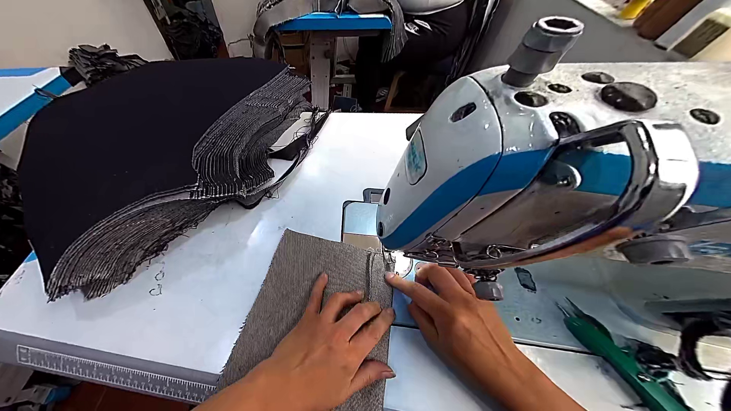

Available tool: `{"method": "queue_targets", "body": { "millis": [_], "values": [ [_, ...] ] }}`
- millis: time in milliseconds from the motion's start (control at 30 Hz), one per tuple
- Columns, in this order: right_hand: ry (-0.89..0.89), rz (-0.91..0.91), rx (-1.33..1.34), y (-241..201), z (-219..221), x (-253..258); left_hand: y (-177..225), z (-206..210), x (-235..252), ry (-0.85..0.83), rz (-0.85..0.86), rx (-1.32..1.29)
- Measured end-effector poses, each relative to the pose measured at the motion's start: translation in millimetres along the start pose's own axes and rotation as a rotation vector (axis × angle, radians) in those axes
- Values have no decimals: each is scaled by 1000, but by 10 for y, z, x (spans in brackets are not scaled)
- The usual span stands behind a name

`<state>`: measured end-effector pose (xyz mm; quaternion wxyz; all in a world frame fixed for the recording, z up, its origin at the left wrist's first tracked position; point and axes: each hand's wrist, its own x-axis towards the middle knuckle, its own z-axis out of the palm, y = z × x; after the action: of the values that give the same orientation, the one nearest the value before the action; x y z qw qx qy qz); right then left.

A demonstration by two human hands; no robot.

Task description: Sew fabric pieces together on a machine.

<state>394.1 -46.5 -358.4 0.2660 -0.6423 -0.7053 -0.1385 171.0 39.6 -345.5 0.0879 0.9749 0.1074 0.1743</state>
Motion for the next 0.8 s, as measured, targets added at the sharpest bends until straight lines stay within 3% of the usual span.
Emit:
{"method": "queue_targets", "body": {
  "millis": [800],
  "values": [
    [-14, 30, 4, -10, -20, -11, -5, -5, -1, 0, 6, 22]
  ]
}}
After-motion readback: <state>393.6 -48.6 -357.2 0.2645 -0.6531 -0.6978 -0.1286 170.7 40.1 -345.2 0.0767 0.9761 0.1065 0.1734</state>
